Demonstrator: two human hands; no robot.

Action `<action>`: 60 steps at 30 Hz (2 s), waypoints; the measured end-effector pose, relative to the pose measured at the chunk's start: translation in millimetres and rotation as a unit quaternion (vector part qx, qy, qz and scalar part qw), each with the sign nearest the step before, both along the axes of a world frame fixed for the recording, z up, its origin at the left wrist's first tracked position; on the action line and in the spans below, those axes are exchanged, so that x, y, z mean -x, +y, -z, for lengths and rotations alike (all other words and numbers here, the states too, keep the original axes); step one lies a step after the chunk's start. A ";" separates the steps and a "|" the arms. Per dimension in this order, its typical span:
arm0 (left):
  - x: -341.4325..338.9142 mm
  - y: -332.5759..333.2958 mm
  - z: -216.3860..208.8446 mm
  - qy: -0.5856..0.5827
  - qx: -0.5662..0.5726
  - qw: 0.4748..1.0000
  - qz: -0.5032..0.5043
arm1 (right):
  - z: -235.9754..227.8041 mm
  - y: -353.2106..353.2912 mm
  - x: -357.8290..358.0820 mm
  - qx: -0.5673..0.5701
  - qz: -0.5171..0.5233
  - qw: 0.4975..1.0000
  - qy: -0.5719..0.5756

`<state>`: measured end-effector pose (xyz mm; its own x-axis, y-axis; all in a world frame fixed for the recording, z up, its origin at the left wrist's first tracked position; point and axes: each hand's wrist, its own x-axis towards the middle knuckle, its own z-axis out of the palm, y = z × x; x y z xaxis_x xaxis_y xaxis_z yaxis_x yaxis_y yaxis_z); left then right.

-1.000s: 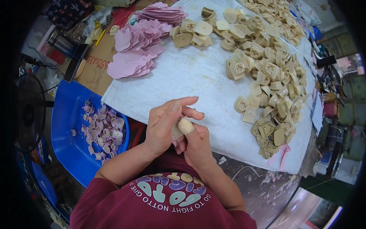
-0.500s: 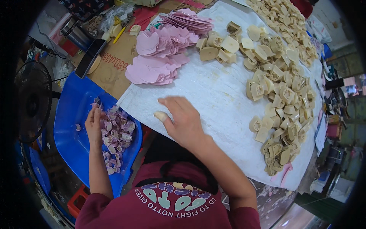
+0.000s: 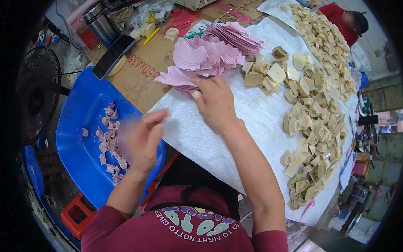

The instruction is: The person assembles small craft components by hand, pressing pink foam pieces into beige plastic molds. They repeatedly pick up a mold and a foam piece, fit them together, and place the finished unit into a blue bin.

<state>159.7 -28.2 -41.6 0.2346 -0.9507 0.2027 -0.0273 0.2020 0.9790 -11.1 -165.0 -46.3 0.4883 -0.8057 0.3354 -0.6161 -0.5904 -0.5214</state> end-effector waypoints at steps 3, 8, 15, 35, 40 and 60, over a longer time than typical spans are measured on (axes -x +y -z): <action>22.2 -18.8 5.4 0.337 -0.197 0.916 0.094 | -8.1 1.8 7.9 -0.076 -0.002 0.995 -0.070; 21.7 -48.2 6.7 0.516 -0.174 0.829 0.128 | -12.3 29.5 38.9 0.116 -0.100 0.988 0.023; 32.4 -41.0 7.2 0.334 -0.195 0.916 0.102 | -5.5 92.0 107.7 0.139 0.025 0.986 0.085; 117.3 -23.5 18.1 -0.386 0.158 0.888 0.195 | -18.6 102.3 138.5 0.065 0.240 0.959 -0.138; 116.2 -21.4 19.3 -0.385 0.170 0.886 0.194 | -13.5 61.8 131.2 -0.018 0.207 0.969 -0.134; 118.1 -25.9 8.0 -0.443 0.196 0.859 0.166 | -59.5 127.5 130.9 -0.250 0.163 0.800 -0.520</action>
